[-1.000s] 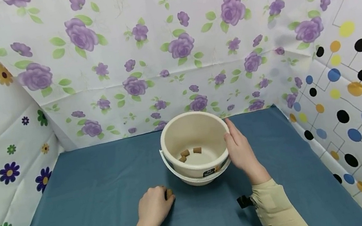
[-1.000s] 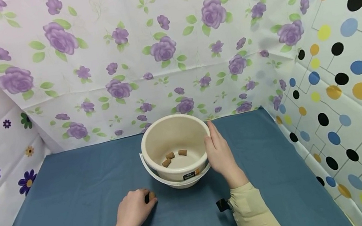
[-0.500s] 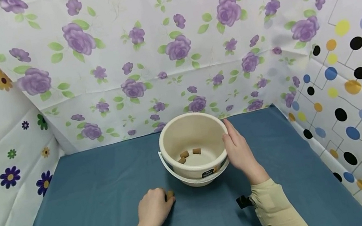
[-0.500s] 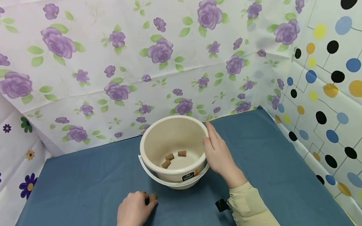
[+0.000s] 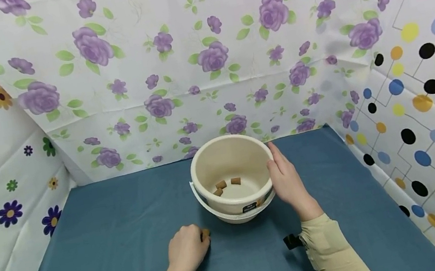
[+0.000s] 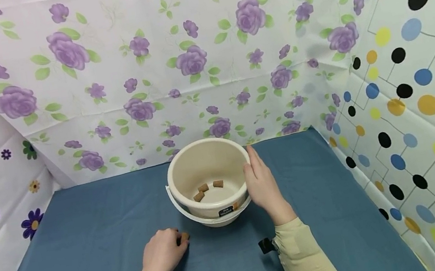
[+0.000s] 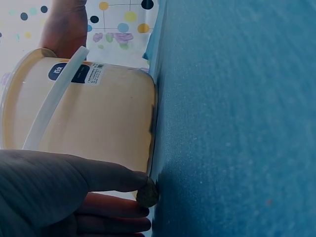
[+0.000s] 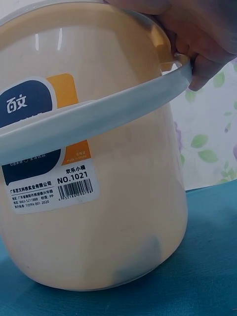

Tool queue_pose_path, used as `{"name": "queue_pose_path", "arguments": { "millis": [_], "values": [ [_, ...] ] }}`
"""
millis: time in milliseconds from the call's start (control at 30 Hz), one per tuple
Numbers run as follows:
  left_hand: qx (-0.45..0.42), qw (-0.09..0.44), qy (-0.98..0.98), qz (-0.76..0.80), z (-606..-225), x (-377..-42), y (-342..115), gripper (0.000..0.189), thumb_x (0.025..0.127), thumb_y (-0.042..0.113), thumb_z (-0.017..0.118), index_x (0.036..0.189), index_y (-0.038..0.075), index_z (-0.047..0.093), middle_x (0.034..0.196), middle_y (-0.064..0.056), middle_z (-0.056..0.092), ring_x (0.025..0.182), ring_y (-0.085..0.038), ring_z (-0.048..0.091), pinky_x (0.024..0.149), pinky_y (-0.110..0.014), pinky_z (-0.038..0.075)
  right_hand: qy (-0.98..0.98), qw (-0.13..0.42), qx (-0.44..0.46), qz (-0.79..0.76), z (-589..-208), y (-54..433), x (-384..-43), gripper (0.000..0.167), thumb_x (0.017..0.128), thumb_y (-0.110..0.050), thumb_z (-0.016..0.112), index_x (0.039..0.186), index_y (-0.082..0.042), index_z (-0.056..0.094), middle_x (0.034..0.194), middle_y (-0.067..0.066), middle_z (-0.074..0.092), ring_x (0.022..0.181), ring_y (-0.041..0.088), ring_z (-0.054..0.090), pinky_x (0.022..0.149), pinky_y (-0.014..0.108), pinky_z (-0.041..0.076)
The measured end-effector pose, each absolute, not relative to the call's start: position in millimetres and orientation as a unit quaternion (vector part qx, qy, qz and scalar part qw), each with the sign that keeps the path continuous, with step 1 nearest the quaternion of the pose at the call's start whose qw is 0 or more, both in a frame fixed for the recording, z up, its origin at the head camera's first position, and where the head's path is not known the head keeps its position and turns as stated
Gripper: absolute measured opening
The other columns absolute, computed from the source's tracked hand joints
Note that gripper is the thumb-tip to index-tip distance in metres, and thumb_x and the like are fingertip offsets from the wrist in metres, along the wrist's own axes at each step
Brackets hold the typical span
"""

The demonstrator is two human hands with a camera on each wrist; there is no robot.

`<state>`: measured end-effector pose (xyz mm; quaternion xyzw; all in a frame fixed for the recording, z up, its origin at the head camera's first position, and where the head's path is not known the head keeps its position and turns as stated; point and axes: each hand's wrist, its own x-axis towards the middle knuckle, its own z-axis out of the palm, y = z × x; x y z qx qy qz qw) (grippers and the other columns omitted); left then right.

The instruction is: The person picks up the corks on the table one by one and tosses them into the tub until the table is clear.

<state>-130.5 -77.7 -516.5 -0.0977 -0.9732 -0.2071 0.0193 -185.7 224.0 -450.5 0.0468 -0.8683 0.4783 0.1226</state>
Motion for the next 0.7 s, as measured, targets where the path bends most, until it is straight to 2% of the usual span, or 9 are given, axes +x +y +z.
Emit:
{"name": "queue_pose_path", "arguments": {
  "millis": [400,600,700],
  "values": [
    [-0.102,0.026,-0.973,-0.206,-515.4,-132.3,-78.1,0.06,0.087,0.012,0.085,0.053,0.022,0.038,0.053,0.008,0.028,0.044,-0.012,0.033,0.042,-0.029,0.026,-0.867,0.121,0.046,0.481,-447.6,223.8,-185.1,0.059,0.117,-0.026,0.032,0.173,-0.01,0.019,0.176,0.016,0.022,0.159,0.038,0.028,0.125,0.061,0.031],
    [-0.106,0.031,-0.973,-0.205,-514.0,-131.9,-80.3,0.06,0.089,0.01,0.084,0.053,0.022,0.038,0.053,0.008,0.029,0.045,-0.012,0.034,0.042,-0.029,0.029,-0.869,0.12,0.045,0.478,-448.1,223.2,-185.9,0.06,0.117,-0.027,0.032,0.173,-0.009,0.019,0.176,0.017,0.022,0.159,0.039,0.028,0.125,0.062,0.03],
    [-0.103,0.027,-0.973,-0.207,-512.8,-132.5,-81.8,0.057,0.09,0.011,0.084,0.052,0.022,0.044,0.051,0.007,0.035,0.044,-0.012,0.039,0.042,-0.03,0.033,-0.87,0.121,0.044,0.475,-448.9,223.2,-186.0,0.06,0.117,-0.028,0.031,0.172,-0.009,0.02,0.175,0.017,0.023,0.158,0.039,0.028,0.125,0.062,0.03]
  ]
}}
